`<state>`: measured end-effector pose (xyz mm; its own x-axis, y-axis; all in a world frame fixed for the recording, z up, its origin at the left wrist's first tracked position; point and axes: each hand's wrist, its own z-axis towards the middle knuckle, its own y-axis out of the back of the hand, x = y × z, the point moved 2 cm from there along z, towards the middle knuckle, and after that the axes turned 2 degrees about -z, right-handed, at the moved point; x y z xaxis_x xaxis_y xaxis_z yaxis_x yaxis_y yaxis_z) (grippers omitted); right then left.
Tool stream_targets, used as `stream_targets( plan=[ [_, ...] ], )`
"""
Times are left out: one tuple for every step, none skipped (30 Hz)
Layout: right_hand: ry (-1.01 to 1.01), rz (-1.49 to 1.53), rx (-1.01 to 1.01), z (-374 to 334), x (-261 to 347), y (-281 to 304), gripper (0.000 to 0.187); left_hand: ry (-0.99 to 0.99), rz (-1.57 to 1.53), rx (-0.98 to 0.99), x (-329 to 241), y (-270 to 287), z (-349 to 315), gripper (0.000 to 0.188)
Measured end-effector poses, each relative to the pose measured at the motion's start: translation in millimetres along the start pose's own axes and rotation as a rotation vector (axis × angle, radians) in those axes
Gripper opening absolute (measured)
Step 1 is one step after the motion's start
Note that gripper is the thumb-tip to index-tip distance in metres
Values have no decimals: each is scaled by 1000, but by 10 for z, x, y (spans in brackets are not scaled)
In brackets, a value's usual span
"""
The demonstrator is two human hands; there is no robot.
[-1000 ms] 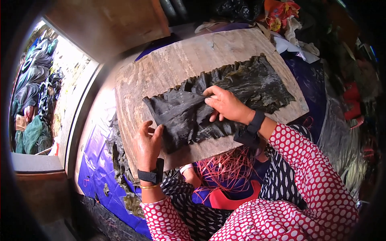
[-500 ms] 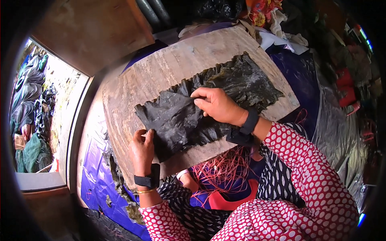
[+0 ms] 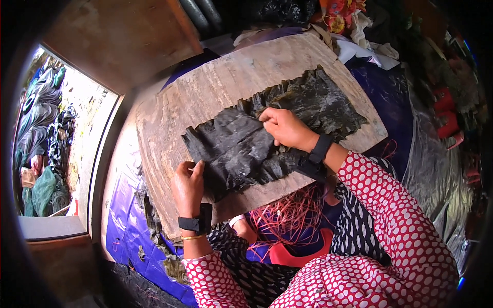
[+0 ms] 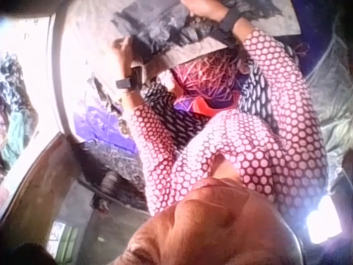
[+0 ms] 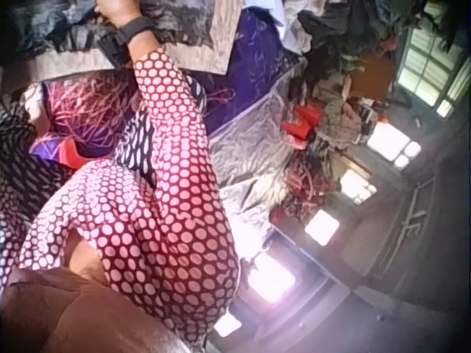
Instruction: Folding and tying dried leaves with plastic strings.
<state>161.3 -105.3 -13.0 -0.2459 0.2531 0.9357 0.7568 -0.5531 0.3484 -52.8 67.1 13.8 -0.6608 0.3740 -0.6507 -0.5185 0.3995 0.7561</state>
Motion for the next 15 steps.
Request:
stream_targets(
  plan=[
    [37,-220,-46,-9,3,23,19,-1,30,13,12,-12,2,33],
    [196,-405,-170,-24,4,6,17,-2,60,27,15,-19,4,33],
    [202,-397,-161,-41,52,-15,17,7,67,19,9,3,-13,33],
    [168,-441,-154,-72,133,-1,16,-12,91,19,-16,6,-29,32],
    [134,-485,-148,-92,187,10,14,-30,114,20,-26,6,-30,32],
    [119,-510,-156,-95,213,27,14,1,104,46,-24,6,-14,31],
    [123,-508,-152,-95,206,38,14,6,105,42,-16,2,-11,31],
    [122,-545,-165,-98,193,55,14,-25,96,32,-13,-11,-13,31],
    [121,-580,-178,-94,176,52,14,-56,89,22,-3,-22,-16,31],
    [146,-554,-169,-89,171,34,13,-67,104,-4,2,-26,-24,30],
    [148,-551,-167,-86,181,20,13,-65,107,-7,30,-38,-19,30],
    [140,-424,-156,-91,192,19,13,-54,85,-48,51,-56,-11,30],
    [131,-297,-146,-93,193,16,12,-44,64,-89,59,-61,-8,30],
    [131,-296,-144,-81,143,14,12,-42,65,-89,59,-53,-9,30],
    [139,-337,-163,-70,101,43,11,-11,62,-45,-5,-26,-14,30]
  ],
)
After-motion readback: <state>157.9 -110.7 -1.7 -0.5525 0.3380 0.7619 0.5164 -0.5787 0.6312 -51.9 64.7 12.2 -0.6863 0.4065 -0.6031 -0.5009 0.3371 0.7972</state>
